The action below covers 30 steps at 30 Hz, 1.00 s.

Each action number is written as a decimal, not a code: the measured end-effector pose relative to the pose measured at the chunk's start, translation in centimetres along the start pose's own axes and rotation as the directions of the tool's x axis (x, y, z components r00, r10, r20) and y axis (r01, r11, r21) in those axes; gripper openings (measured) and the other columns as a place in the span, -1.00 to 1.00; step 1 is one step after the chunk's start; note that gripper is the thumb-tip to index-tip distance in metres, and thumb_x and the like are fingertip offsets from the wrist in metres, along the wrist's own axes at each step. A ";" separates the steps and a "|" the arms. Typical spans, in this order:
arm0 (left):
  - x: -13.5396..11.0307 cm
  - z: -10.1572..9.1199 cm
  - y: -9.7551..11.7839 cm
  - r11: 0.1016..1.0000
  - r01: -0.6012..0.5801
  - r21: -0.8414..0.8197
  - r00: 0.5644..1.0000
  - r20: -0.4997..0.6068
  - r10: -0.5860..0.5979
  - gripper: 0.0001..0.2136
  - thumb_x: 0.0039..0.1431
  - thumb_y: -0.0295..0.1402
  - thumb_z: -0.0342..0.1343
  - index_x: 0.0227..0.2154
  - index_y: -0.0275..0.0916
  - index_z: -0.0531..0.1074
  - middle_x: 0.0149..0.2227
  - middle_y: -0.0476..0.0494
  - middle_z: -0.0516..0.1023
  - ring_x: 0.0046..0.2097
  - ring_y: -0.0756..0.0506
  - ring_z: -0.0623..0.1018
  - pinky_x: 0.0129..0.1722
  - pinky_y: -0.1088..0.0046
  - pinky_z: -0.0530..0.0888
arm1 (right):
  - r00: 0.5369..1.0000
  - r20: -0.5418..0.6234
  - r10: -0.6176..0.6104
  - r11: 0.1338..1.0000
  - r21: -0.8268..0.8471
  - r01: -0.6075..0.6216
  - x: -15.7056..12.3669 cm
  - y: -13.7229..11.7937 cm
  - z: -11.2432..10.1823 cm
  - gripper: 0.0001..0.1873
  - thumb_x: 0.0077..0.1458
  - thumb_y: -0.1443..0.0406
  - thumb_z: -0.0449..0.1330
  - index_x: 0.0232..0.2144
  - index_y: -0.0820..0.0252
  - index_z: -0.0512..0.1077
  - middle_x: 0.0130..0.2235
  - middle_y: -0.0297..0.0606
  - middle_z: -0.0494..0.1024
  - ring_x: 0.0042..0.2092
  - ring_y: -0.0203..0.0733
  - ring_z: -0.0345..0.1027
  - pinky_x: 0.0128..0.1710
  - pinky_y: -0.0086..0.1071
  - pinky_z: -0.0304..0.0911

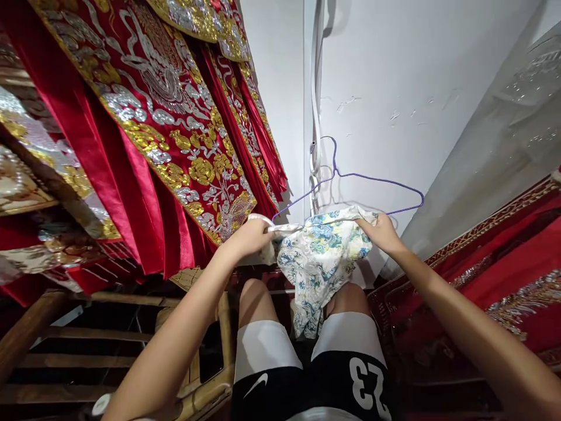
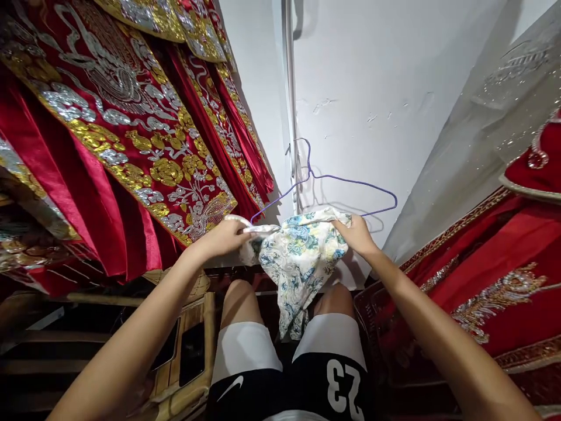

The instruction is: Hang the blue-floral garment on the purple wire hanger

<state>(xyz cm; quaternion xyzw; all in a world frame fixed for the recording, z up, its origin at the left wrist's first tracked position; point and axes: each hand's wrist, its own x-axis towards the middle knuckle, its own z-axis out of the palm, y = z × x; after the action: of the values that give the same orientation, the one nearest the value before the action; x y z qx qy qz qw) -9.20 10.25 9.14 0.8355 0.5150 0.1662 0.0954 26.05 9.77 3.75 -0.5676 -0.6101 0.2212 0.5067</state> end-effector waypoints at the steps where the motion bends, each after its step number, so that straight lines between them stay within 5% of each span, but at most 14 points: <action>1: 0.3 0.1 -0.1 1.000 0.025 -0.014 0.997 0.070 -0.024 -0.77 0.17 -0.24 0.10 -0.56 -0.18 0.40 -0.50 -0.12 0.51 -0.44 -0.12 0.45 -0.38 0.38 0.34 | 1.000 0.004 -0.007 1.000 -0.009 0.007 -0.2 -0.2 0.0 -0.56 -0.09 -0.06 0.30 -0.63 0.10 0.29 -0.59 -0.32 0.35 -0.48 -0.18 0.19 -0.48 -0.33 0.13; 5: 0.7 0.1 -0.7 0.999 0.041 0.015 0.996 0.080 -0.042 -0.77 0.14 -0.22 0.10 -0.58 -0.18 0.38 -0.52 -0.12 0.50 -0.44 -0.12 0.44 -0.38 0.37 0.35 | 0.999 0.035 -0.041 0.999 0.004 0.041 -0.6 -0.5 0.0 -0.65 -0.03 0.00 0.26 -0.57 0.13 0.38 -0.53 -0.29 0.45 -0.43 -0.15 0.28 -0.41 -0.32 0.20; 9: 1.1 -1.1 0.1 0.994 -0.104 0.044 0.993 -0.051 0.106 -0.85 0.13 -0.28 0.06 -0.46 -0.21 0.41 -0.25 -0.26 0.54 -0.19 -0.24 0.53 -0.11 0.20 0.48 | 0.999 0.036 0.015 1.000 0.013 -0.016 -1.1 -0.6 0.4 -0.67 -0.05 0.04 0.30 -0.57 0.13 0.38 -0.54 -0.29 0.47 -0.44 -0.14 0.31 -0.44 -0.34 0.23; 12: 2.0 -1.2 1.9 0.962 -0.273 0.025 0.947 -0.169 0.273 -0.89 0.16 -0.34 0.00 -0.41 -0.22 0.38 -0.06 -0.32 0.47 0.00 -0.30 0.49 0.08 0.08 0.44 | 0.996 0.075 0.056 0.993 0.096 -0.063 -1.7 -0.7 1.3 -0.70 -0.07 0.05 0.31 -0.49 0.17 0.47 -0.45 -0.21 0.58 -0.35 -0.06 0.44 -0.39 -0.34 0.30; 16: 2.9 -0.4 3.3 0.936 -0.353 0.014 0.884 -0.323 0.338 -0.84 0.19 -0.49 -0.07 -0.23 -0.22 0.37 -0.12 -0.25 0.49 0.00 -0.25 0.46 0.09 0.07 0.44 | 0.989 0.147 0.027 0.993 0.108 -0.043 -2.4 -1.2 1.5 -0.69 -0.02 0.07 0.27 -0.39 0.23 0.55 -0.34 -0.14 0.65 -0.27 0.03 0.52 -0.31 -0.28 0.37; 19: 2.7 0.1 2.7 0.941 -0.335 0.043 0.877 -0.352 0.328 -0.79 0.25 -0.48 -0.07 -0.10 -0.23 0.38 -0.09 -0.25 0.52 -0.01 -0.25 0.48 0.06 0.08 0.46 | 0.986 -0.103 -0.133 0.991 0.012 0.134 -2.7 -1.7 -0.1 -0.64 0.01 0.14 0.26 -0.19 0.24 0.60 -0.13 -0.08 0.67 -0.10 0.09 0.53 -0.15 -0.23 0.40; 21: 2.4 0.2 2.2 0.947 -0.317 0.056 0.872 -0.377 0.314 -0.71 0.30 -0.43 -0.06 0.05 -0.25 0.35 0.02 -0.30 0.52 0.06 -0.27 0.48 0.11 0.07 0.45 | 0.915 -0.323 -0.240 0.971 -0.101 0.219 -2.8 -2.1 -1.8 -0.46 -0.02 0.19 0.28 0.04 0.22 0.53 0.07 -0.05 0.59 -0.01 0.08 0.50 -0.06 -0.20 0.39; 24: 2.0 0.3 1.9 0.949 -0.306 0.072 0.858 -0.413 0.307 -0.57 0.33 -0.41 -0.06 0.24 -0.25 0.25 0.20 -0.32 0.45 0.20 -0.27 0.44 0.22 0.10 0.39 | 0.884 -0.391 -0.258 0.955 -0.242 0.171 -2.8 -2.4 -4.4 -0.21 -0.03 0.19 0.33 0.27 0.22 0.36 0.13 0.02 0.55 -0.10 0.04 0.50 -0.10 -0.17 0.40; 27: 2.1 0.2 2.0 0.957 -0.279 0.081 0.862 -0.419 0.287 -0.62 0.33 -0.39 -0.09 0.16 -0.28 0.36 0.12 -0.32 0.52 0.16 -0.26 0.48 0.19 0.12 0.41 | 0.957 -0.241 -0.159 0.958 -0.273 0.090 -2.1 -2.9 -6.6 -0.36 -0.02 0.12 0.32 0.11 0.24 0.51 -0.13 -0.05 0.66 -0.25 0.01 0.49 -0.22 -0.19 0.38; 30: 2.5 -0.8 2.1 0.973 -0.229 0.038 0.853 -0.475 0.219 -0.70 0.30 -0.38 -0.11 -0.08 -0.26 0.51 -0.09 -0.27 0.60 -0.02 -0.23 0.54 0.02 0.20 0.47 | 0.996 -0.057 -0.066 0.980 -0.194 0.054 -1.0 -3.7 -8.2 -0.63 -0.14 0.04 0.38 -0.36 0.20 0.62 -0.44 -0.21 0.61 -0.35 -0.03 0.47 -0.36 -0.29 0.33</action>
<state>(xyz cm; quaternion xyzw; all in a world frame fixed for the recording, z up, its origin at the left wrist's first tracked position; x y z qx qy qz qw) -6.70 11.47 10.99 0.8223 0.4202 0.3810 -0.0457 31.26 5.38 9.72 -0.6018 -0.6292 0.1278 0.4750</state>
